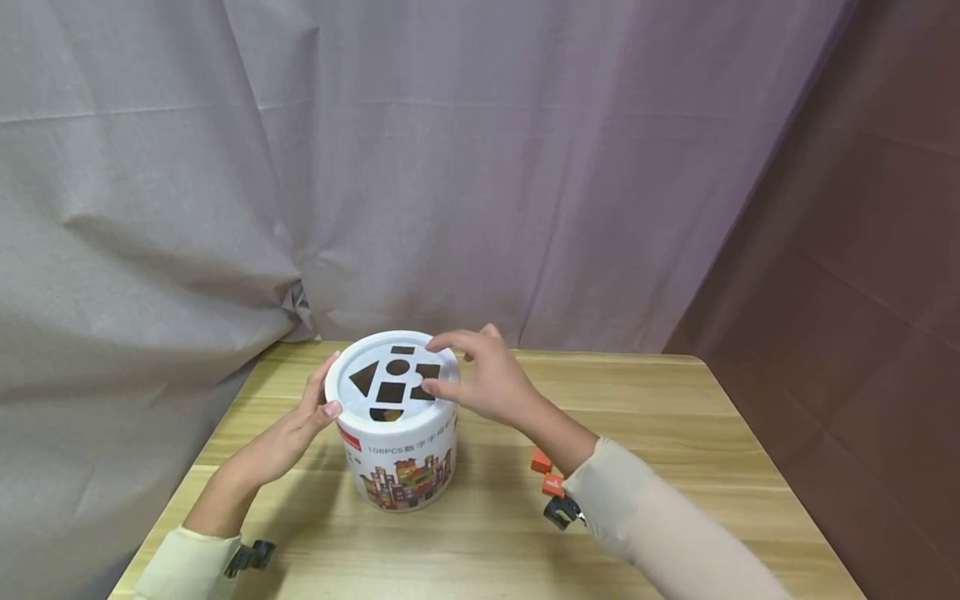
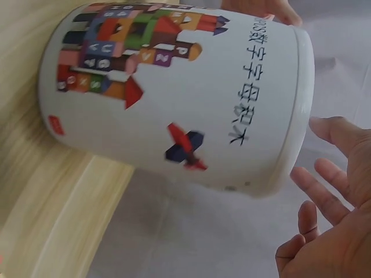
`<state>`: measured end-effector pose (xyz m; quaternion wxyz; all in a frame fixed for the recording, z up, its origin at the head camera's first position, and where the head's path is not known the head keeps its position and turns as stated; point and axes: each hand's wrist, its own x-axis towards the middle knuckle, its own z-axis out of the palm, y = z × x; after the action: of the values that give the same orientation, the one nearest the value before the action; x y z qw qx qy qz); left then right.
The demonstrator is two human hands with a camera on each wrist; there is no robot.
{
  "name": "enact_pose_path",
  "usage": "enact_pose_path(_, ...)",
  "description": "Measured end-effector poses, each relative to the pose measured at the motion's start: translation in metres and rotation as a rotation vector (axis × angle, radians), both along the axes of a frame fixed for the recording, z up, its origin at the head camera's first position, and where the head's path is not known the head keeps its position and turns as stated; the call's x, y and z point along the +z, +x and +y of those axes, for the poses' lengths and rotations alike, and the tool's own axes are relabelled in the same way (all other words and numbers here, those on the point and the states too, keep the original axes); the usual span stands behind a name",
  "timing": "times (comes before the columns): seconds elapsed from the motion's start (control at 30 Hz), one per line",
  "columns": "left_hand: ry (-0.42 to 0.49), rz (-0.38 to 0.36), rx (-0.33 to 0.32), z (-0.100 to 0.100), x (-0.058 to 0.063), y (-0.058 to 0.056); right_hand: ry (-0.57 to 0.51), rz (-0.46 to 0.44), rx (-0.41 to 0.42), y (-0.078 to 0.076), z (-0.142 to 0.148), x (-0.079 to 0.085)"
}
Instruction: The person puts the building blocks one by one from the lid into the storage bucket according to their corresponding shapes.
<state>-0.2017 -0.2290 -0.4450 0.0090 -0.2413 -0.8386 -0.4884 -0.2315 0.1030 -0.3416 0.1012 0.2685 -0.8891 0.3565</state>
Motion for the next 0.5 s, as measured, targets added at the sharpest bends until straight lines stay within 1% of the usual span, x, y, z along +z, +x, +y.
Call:
enact_pose_path(0.13,-0.012,-0.006,0.010,-0.002,0.000,-0.001,-0.001,0.016,-0.029,0.001,0.015,-0.005)
enact_pose_path(0.3,-0.017,-0.001,0.019,-0.007,-0.001,-0.002,-0.005,0.029,-0.043,0.001,0.031,-0.012)
enact_pose_path(0.5,-0.030,0.017,0.032,-0.010,0.000,0.000,0.035,0.021,-0.091,0.001,0.049,-0.021)
